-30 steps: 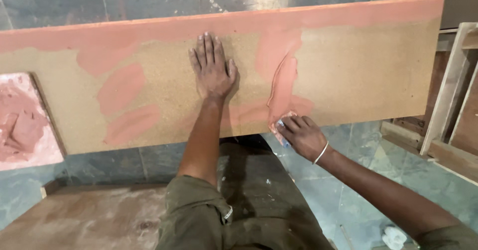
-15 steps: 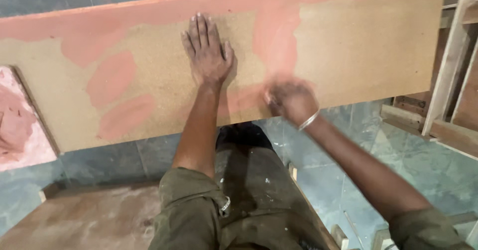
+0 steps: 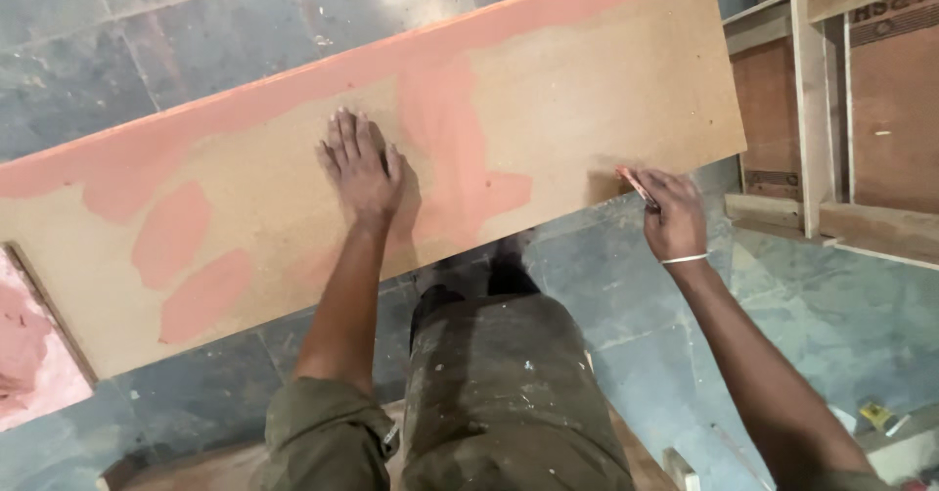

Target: The person applies a pink paste to a long wooden board using a small cloth. They repeatedly scoop paste from a square container and rub it into the board's surface, moving along its length to cover different sections.

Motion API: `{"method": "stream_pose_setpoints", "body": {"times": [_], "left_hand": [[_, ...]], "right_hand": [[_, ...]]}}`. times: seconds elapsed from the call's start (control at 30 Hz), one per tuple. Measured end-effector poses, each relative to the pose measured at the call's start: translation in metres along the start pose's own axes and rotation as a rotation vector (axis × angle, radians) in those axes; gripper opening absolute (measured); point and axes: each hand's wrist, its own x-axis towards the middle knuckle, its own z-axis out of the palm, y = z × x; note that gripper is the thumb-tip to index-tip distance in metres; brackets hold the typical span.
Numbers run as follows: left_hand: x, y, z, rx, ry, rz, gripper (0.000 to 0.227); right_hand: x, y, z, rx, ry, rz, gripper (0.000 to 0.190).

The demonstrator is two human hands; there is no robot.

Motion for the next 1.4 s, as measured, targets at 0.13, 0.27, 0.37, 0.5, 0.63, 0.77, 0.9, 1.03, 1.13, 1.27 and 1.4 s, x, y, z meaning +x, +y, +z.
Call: {"method": "stream_pose_setpoints", "body": {"times": [0.13,0.27,0.37,0.5,0.63,0.77,0.9,1.03,1.13,1.27,1.4], "left_hand": [[-0.003,0.022,0.012,0.026,0.009,-0.11,0.076],[-0.001,0.021,0.014,0.093,-0.003,-0.153,0.079],[-0.005,0.031,0.009,0.126,-0.048,-0.156,0.078],[0.005,0.039,-0.005,0.079,-0.059,-0.169,0.079],[0.004,0.044,-0.009,0.104,-0.097,-0.176,0.079],[0.002,0.041,-0.002,0.122,-0.143,-0.205,0.08],[0.008,0.028,0.002,0.116,-0.107,-0.168,0.08],[0.0,0.022,0.003,-0.117,-0.067,-0.194,0.077],[-0.004,0.036,0.016,-0.157,0.07,-0.272,0.075],[-0.007,0.107,0.061,-0.058,0.063,-0.082,0.072],[0.006,0.233,0.108,-0.177,0.099,0.056,0.074]], "right_hand": [[0.017,0.029,0.03,-0.05,0.098,-0.098,0.063],[0.008,-0.024,0.073,0.504,0.022,0.263,0.022],[-0.008,-0.062,0.072,-0.09,0.003,-0.301,0.04],[0.017,-0.027,0.041,-0.117,-0.19,-0.042,0.018],[0.053,0.058,0.02,-0.253,0.041,0.101,0.019],[0.053,0.019,0.069,-0.074,0.0,0.373,0.03],[0.034,-0.109,0.124,0.361,-0.128,0.375,0.026],[0.015,-0.15,0.12,0.189,-0.247,0.034,0.022],[0.042,-0.072,0.09,0.227,-0.27,0.166,0.021],[0.105,0.091,0.032,0.172,-0.117,0.312,0.029],[0.173,0.179,-0.013,0.264,-0.068,-0.094,0.041]]}}
